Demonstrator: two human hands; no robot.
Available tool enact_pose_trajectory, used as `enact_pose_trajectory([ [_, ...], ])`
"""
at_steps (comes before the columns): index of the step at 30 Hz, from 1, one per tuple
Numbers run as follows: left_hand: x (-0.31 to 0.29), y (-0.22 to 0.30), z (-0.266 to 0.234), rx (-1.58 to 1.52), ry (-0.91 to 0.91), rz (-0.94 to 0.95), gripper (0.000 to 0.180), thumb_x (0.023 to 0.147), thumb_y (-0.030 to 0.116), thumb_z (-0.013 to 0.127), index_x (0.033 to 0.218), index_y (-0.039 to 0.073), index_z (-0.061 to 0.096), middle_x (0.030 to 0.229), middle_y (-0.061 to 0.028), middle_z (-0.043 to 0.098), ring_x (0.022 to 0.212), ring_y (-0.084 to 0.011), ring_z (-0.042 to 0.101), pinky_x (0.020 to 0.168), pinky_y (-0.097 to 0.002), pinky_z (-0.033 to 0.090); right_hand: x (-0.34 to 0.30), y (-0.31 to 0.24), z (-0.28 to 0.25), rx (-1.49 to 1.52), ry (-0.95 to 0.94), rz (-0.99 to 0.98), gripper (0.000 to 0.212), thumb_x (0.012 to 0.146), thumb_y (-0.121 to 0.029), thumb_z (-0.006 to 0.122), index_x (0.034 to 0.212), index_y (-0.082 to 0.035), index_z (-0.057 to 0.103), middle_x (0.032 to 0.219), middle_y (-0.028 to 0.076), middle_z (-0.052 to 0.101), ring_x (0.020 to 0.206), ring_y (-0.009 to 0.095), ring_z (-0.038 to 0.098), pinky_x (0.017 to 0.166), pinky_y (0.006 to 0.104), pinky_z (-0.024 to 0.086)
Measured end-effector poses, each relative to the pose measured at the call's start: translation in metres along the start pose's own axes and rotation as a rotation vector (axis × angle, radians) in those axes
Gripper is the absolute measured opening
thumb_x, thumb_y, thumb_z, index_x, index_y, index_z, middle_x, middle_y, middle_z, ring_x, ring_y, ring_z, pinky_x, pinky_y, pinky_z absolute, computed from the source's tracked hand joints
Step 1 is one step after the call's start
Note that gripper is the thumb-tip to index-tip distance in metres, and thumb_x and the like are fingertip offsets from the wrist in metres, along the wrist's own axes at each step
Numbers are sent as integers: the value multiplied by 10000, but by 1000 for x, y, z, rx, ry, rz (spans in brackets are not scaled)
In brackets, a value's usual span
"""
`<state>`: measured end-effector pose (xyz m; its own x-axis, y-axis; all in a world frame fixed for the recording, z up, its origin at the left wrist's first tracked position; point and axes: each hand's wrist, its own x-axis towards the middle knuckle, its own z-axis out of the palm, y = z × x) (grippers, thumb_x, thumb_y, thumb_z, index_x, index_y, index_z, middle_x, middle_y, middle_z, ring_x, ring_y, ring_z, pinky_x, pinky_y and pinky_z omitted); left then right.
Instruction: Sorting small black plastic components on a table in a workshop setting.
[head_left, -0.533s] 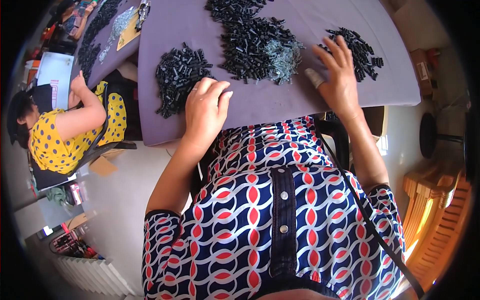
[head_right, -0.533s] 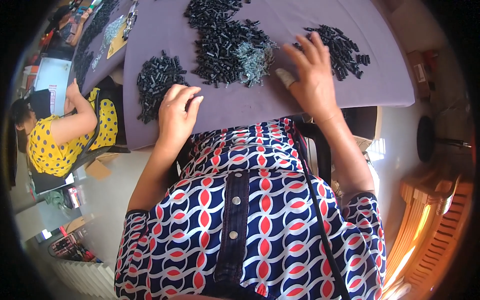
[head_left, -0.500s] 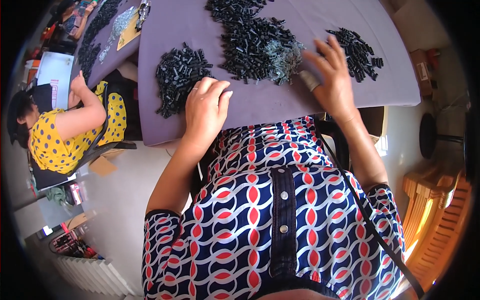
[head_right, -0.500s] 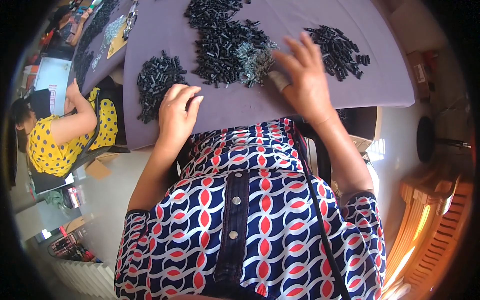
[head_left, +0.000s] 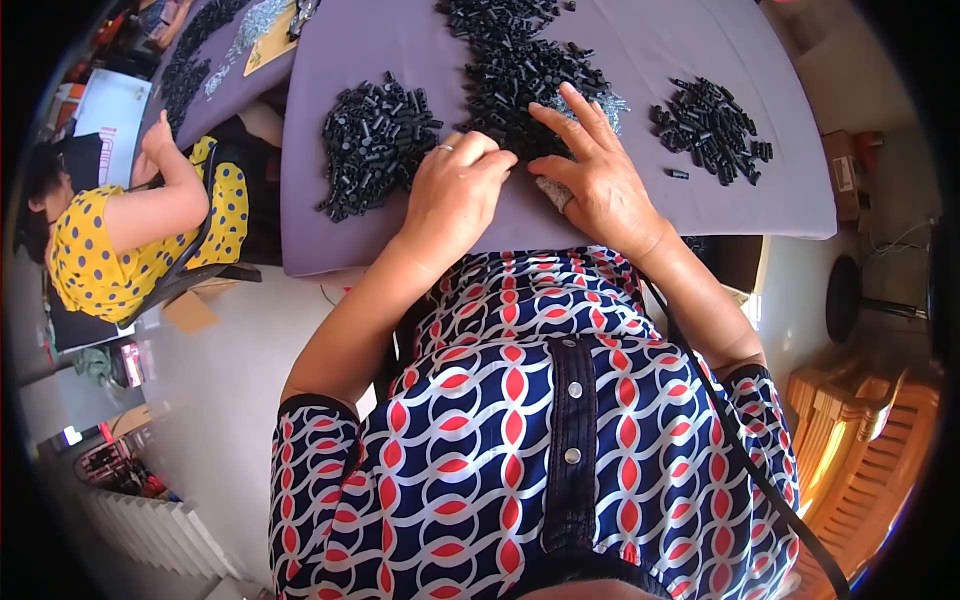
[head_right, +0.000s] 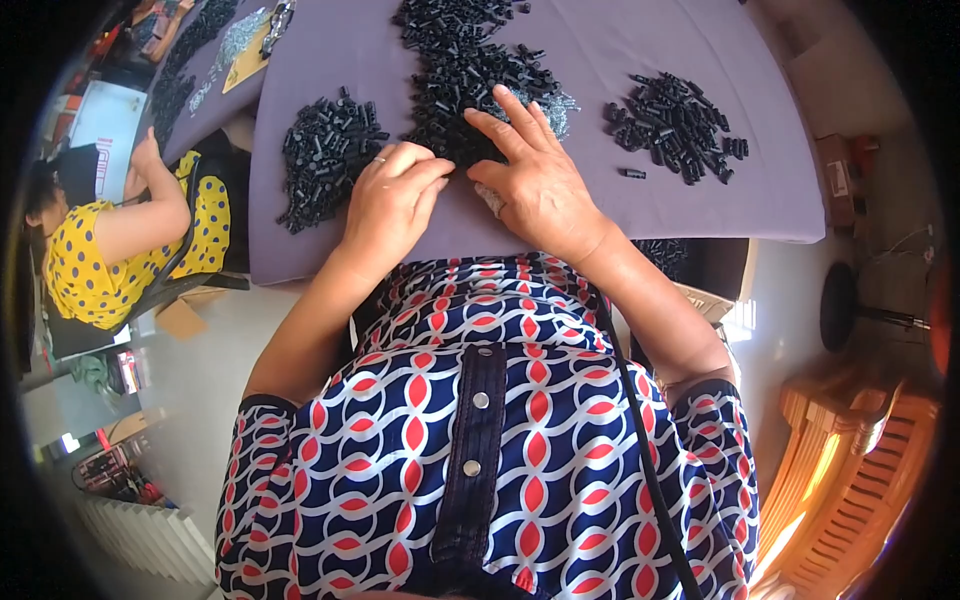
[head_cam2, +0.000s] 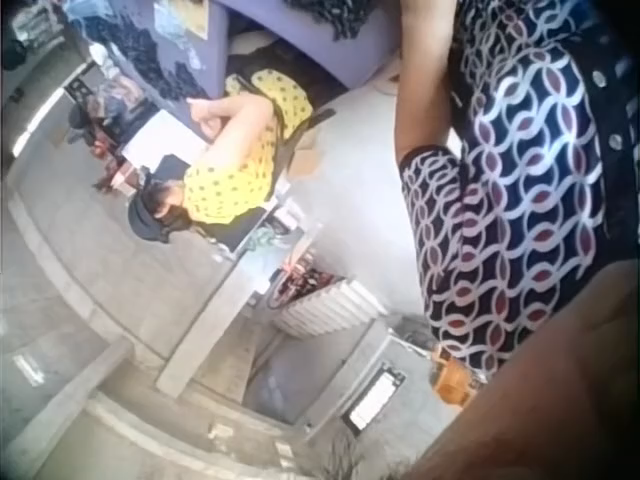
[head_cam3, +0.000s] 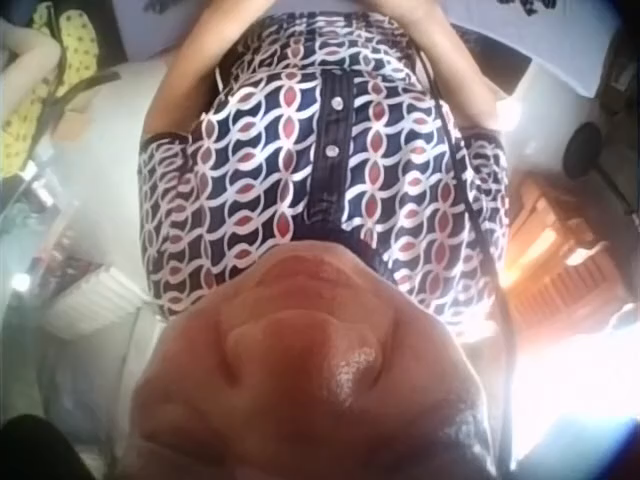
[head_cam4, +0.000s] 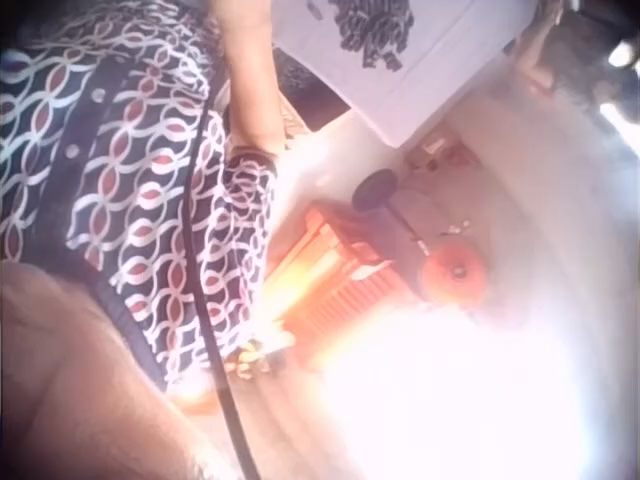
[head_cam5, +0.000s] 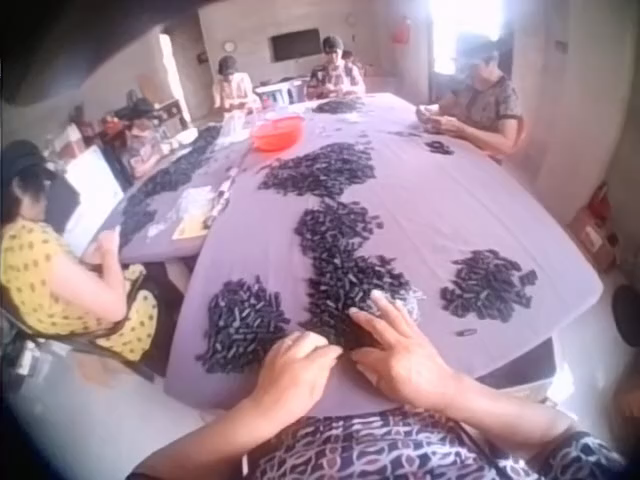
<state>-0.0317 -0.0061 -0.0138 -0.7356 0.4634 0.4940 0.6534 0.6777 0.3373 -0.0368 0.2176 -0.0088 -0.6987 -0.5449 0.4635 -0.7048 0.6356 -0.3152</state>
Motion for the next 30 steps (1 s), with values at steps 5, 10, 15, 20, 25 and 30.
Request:
enact_pose_trajectory([
  [5,-14,-15,-20,55,92,-125,167,840,60,727,1006,48,719,954,-103,648,891,-318,638,785,-428,522,9,-2,0,-7,-6,-3,183,761,-80,752,944,-77,750,1501,153,507,1508,423,294,1198,596,310],
  [10,-34,-20,-33,88,79,-184,148,847,62,726,995,52,713,951,-94,649,899,-309,637,785,-419,520,7,-4,1,-39,-34,-21,144,762,-71,745,892,-49,687,1502,158,497,1507,433,287,1193,605,313],
  [15,-33,-20,-26,90,60,-168,118,846,62,724,961,60,699,926,-92,634,886,-303,632,769,-421,516,-4,-12,-2,-5,-78,8,176,738,-17,722,904,-48,671,1525,159,468,1521,442,252,1211,610,289],
  [20,-21,-17,-23,85,55,-141,111,848,63,721,955,61,689,944,-87,636,897,-306,631,769,-429,513,-9,-11,-1,55,-74,70,249,706,75,719,913,-50,658,1573,137,426,1548,429,193,1230,602,253],
  [25,-6,-18,-30,273,-7,-164,156,850,88,731,1000,45,719,977,-95,652,939,-314,635,813,-423,521,-13,-9,-2,59,-81,88,251,705,79,713,912,-53,659,1580,135,420,1552,427,185,1231,605,248],
  [30,-3,-31,-32,284,-88,-116,136,840,85,736,969,49,714,973,-82,641,927,-310,622,826,-421,514,-11,-12,-8,47,-77,61,266,687,63,681,932,-41,671,1553,156,434,1543,432,197,1231,609,255],
])
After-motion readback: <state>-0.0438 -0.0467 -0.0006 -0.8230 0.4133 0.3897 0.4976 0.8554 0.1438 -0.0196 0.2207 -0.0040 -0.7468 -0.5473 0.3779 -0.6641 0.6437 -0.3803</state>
